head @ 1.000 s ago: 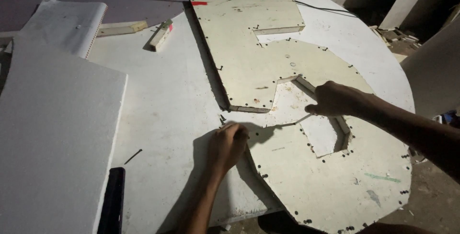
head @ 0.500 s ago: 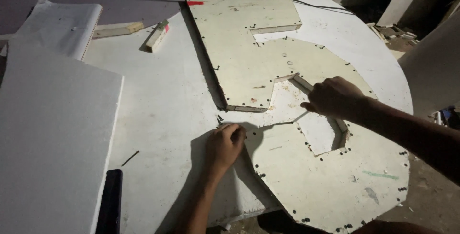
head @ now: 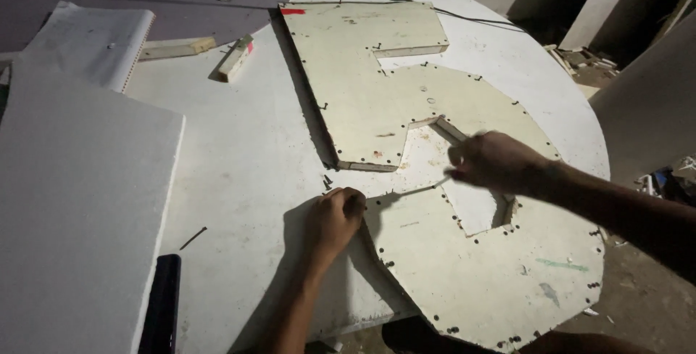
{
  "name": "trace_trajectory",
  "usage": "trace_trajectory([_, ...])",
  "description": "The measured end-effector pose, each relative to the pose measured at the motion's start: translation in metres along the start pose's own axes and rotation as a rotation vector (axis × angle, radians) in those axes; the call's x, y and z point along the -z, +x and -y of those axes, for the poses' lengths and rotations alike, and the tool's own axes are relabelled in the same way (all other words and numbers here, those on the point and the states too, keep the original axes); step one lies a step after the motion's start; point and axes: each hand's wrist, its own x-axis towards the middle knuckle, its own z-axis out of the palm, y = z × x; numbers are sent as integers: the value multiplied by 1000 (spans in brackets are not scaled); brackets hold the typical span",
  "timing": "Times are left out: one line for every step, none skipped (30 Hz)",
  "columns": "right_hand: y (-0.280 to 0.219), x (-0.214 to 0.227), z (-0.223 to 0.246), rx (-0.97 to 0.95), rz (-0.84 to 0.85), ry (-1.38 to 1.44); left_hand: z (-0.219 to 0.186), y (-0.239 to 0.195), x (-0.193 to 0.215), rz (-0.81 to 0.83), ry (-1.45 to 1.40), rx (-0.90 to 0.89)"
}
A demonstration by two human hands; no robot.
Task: Fastening screws into the edges of a large board shaped like the number five using a manual screwdriver.
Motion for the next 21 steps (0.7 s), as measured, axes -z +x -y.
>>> trace_trajectory([3, 2, -3, -258, 2, 463, -4, 0, 3, 9, -10, 21])
trace_trajectory([0, 7, -1, -257, 4, 463, -7, -3, 4, 9, -11, 23])
trace_trajectory([-3, 13, 1, -402, 138, 451, -10, -6, 5, 38, -41, 44])
trace_trajectory([-5, 20, 2, -549, 265, 435, -13, -6, 8, 65, -68, 60])
trace_trajectory([-3, 25, 2, -549, 260, 434, -2, -2, 2, 63, -66, 57])
trace_trajectory([-3, 29, 2, -655, 261, 522, 9, 1, -4, 65, -48, 67])
trace_trajectory([-2, 33, 2, -760, 260, 609, 21, 3, -11, 67, -29, 77])
trace_trajectory([0, 32, 5, -759, 259, 608, 22, 5, -12, 65, -29, 77])
trace_trajectory([2, 30, 7, -704, 243, 479, 23, 7, -12, 54, 1, 59])
trace_trajectory([2, 27, 11, -648, 231, 352, 24, 6, -14, 46, 30, 45])
trace_trajectory([-1, 36, 15, -648, 235, 353, 26, 6, -16, 48, 28, 49])
trace_trajectory([-6, 44, 19, -395, 244, -26, 28, 6, -20, -1, 46, 17])
trace_trajectory([-10, 53, 23, -132, 240, -395, 30, 6, -23, -50, 64, -15])
trace_trajectory([-11, 49, 19, -130, 242, -398, 25, 5, -20, -53, 62, -13])
trace_trajectory([-13, 46, 16, 122, 176, -554, 21, 5, -17, -19, 54, 25])
trace_trajectory([-16, 42, 13, 370, 103, -698, 15, 4, -13, 21, 50, 57])
trace_trajectory([-15, 33, 4, 366, 103, -697, 11, 3, -11, 24, 51, 55])
trace_trajectory([-14, 25, -5, 481, -73, -763, 7, 3, -10, 41, 79, 51])
trace_trajectory([-14, 16, -14, 596, -251, -824, 3, 2, -9, 58, 108, 47])
trace_trajectory([-12, 21, -11, 604, -249, -827, -3, 7, -23, 52, 103, 52])
trace_trajectory([-10, 26, -8, 548, -190, -820, -10, 12, -38, 36, 174, -49])
